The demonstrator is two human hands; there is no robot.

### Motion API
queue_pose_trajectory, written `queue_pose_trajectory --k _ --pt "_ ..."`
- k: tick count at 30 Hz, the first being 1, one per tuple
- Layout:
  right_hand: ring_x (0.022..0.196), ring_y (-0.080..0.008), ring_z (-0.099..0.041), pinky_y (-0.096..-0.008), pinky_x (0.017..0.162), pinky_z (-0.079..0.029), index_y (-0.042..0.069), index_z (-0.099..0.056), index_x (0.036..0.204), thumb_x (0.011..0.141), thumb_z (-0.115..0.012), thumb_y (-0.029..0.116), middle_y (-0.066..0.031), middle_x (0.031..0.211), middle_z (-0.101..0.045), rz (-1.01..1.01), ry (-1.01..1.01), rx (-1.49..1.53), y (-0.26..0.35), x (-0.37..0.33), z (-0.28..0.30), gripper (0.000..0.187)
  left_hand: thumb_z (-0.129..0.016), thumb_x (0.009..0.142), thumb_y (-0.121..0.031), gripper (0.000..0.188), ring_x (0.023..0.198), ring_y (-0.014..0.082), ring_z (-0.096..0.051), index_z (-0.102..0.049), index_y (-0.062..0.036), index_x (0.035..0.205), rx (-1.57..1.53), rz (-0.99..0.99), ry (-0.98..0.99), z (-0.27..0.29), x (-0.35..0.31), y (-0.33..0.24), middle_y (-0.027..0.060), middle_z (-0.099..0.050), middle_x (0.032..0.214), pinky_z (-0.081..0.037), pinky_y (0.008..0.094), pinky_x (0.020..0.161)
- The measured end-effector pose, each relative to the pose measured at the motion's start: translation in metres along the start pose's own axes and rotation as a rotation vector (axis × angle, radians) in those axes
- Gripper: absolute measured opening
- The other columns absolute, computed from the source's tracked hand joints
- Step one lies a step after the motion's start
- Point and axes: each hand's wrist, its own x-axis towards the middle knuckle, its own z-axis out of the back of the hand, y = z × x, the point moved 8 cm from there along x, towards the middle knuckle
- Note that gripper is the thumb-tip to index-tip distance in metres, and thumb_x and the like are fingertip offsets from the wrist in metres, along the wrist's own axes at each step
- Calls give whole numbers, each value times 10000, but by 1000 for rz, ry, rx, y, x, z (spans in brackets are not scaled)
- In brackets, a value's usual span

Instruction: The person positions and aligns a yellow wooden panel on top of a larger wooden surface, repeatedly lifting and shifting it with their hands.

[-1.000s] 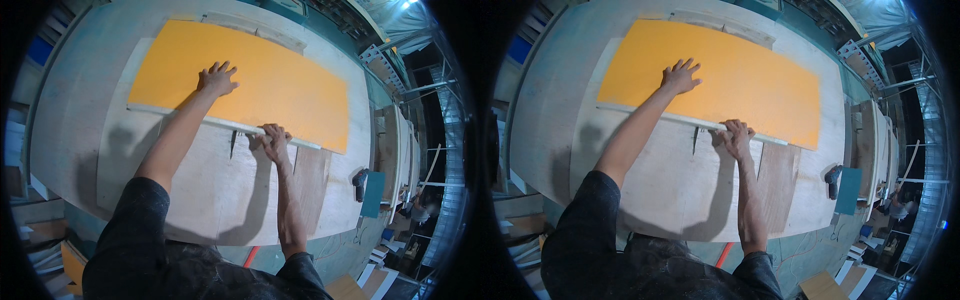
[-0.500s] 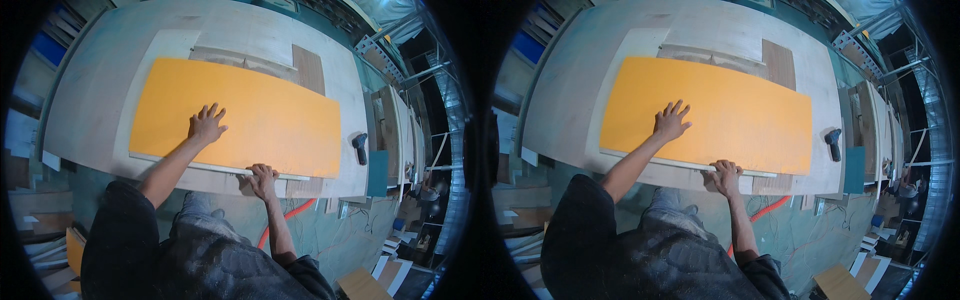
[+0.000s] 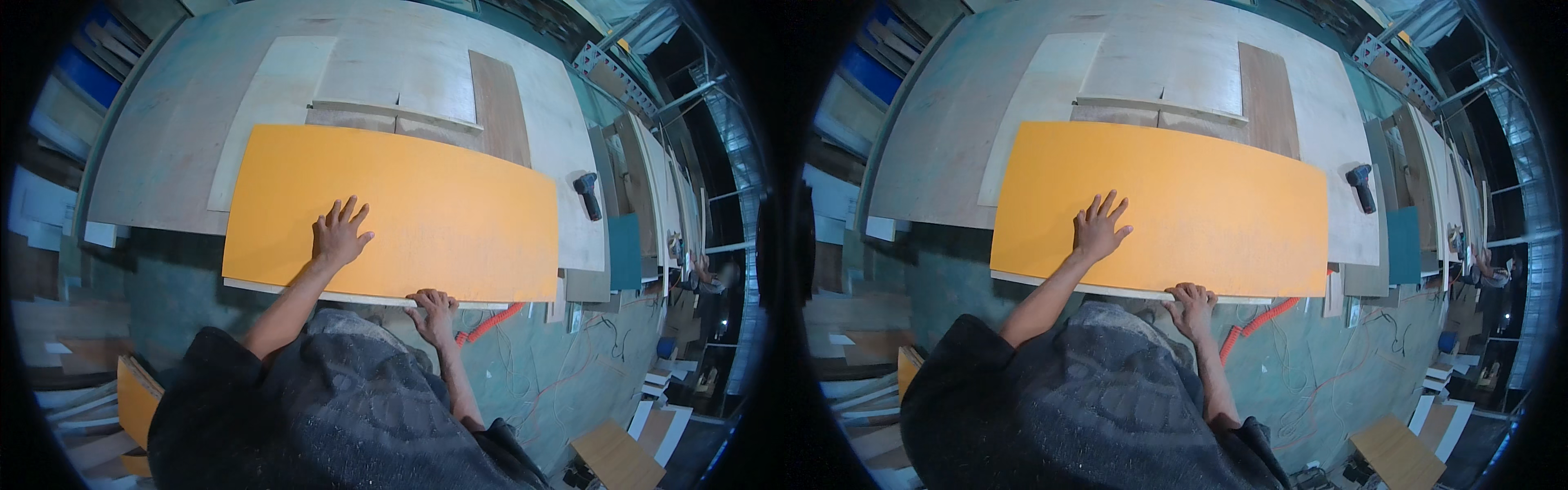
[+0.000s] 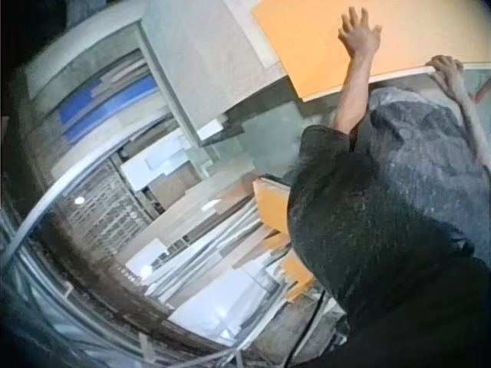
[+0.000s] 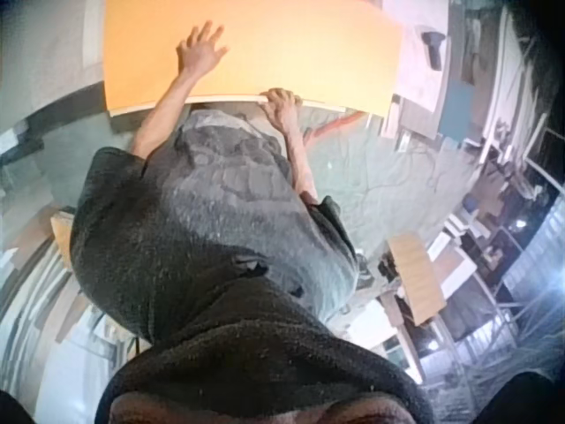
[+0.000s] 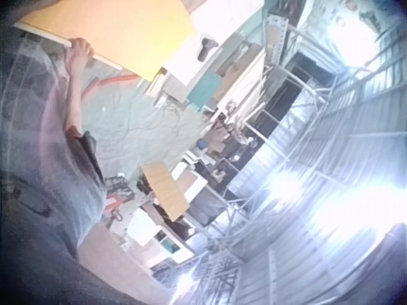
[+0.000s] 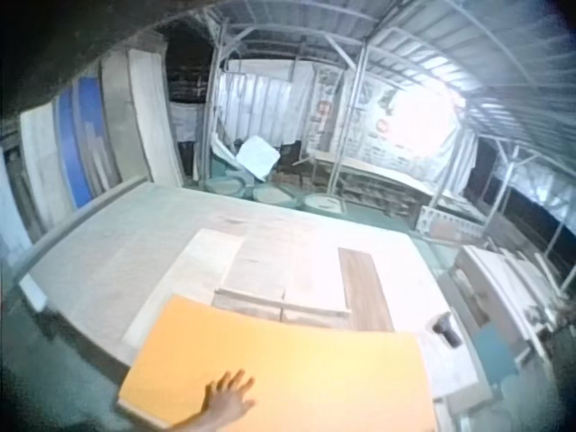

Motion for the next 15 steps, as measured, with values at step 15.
queue_pose_trajectory --k 15 --pt "877 -199 -714 -453 739 -599 62 -660 1108 977 -651 148 -54 1092 -713 -851 -569 1551 -363 -29 -11 157 -688 987 -243 446 1099 346 -686 -618 15 1344 -1412 1071 -714 -94 -193 383 193 -694 1256 -557 478 959"
